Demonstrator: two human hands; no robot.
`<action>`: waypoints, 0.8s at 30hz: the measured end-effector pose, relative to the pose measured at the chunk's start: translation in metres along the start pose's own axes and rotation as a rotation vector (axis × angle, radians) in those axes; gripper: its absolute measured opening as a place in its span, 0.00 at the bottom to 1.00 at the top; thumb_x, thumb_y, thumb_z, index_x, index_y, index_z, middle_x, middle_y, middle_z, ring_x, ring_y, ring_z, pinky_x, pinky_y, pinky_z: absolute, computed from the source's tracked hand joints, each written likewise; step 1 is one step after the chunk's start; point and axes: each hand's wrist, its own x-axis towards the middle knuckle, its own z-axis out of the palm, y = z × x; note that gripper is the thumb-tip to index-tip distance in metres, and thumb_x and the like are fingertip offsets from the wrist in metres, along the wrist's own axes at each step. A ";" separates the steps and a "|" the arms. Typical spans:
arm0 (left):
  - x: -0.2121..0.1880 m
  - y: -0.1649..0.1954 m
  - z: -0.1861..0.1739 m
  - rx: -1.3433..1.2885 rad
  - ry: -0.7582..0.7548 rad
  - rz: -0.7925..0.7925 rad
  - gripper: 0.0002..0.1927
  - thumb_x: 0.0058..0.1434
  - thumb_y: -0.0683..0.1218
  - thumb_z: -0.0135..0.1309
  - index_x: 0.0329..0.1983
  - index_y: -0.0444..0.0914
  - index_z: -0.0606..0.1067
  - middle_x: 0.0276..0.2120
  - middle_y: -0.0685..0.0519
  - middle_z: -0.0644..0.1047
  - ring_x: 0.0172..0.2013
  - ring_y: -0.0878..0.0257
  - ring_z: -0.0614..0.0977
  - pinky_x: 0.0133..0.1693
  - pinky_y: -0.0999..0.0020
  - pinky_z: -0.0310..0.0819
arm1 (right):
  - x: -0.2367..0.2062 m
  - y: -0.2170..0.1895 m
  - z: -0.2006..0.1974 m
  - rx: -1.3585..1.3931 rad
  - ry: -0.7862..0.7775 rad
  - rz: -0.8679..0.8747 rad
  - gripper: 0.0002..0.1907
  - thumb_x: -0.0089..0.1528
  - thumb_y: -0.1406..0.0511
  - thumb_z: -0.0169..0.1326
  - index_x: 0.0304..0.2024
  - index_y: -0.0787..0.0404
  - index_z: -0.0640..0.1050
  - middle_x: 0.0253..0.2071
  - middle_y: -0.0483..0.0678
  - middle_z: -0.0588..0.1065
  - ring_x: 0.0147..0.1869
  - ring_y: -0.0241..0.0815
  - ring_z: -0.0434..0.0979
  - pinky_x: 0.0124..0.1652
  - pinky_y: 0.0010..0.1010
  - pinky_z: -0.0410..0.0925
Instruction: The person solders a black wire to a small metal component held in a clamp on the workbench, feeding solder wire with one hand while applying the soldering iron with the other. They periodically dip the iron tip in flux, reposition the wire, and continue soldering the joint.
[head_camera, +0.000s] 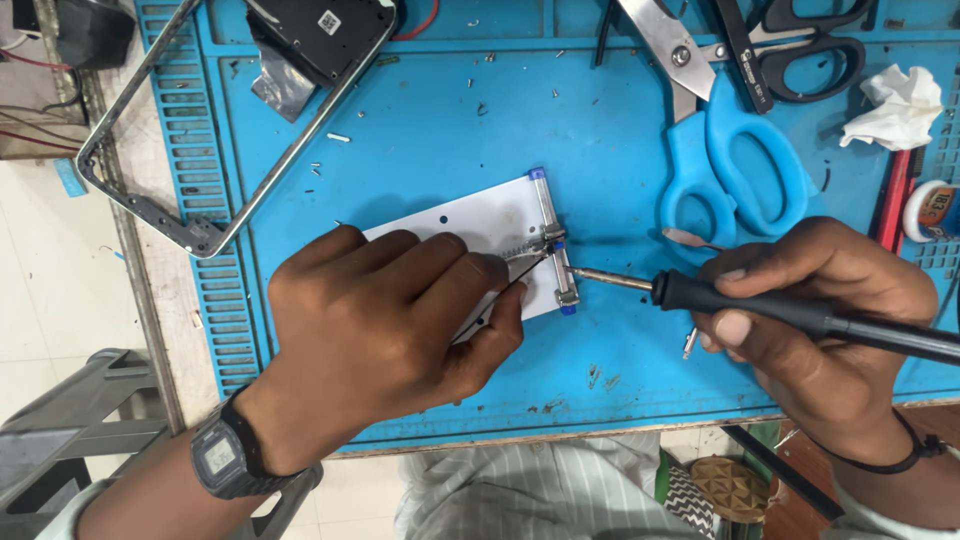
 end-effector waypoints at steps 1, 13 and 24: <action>0.000 0.000 -0.001 -0.008 0.008 -0.004 0.12 0.61 0.49 0.65 0.26 0.43 0.75 0.23 0.59 0.74 0.21 0.63 0.75 0.25 0.64 0.56 | 0.000 0.000 0.000 0.011 -0.007 0.005 0.07 0.59 0.73 0.60 0.39 0.68 0.76 0.34 0.57 0.81 0.32 0.39 0.84 0.32 0.27 0.74; 0.003 0.001 0.001 -0.049 0.033 -0.014 0.08 0.61 0.46 0.64 0.28 0.44 0.76 0.23 0.60 0.75 0.22 0.63 0.74 0.26 0.65 0.55 | -0.001 -0.003 -0.001 -0.190 0.001 -0.043 0.08 0.60 0.71 0.62 0.40 0.66 0.77 0.36 0.53 0.80 0.33 0.35 0.85 0.39 0.25 0.79; 0.011 0.003 -0.003 -0.023 -0.007 -0.008 0.11 0.55 0.46 0.64 0.21 0.43 0.74 0.19 0.58 0.72 0.19 0.62 0.72 0.24 0.63 0.54 | 0.001 -0.007 0.000 -0.164 -0.019 -0.065 0.08 0.61 0.72 0.62 0.41 0.67 0.77 0.35 0.54 0.80 0.33 0.37 0.84 0.39 0.27 0.79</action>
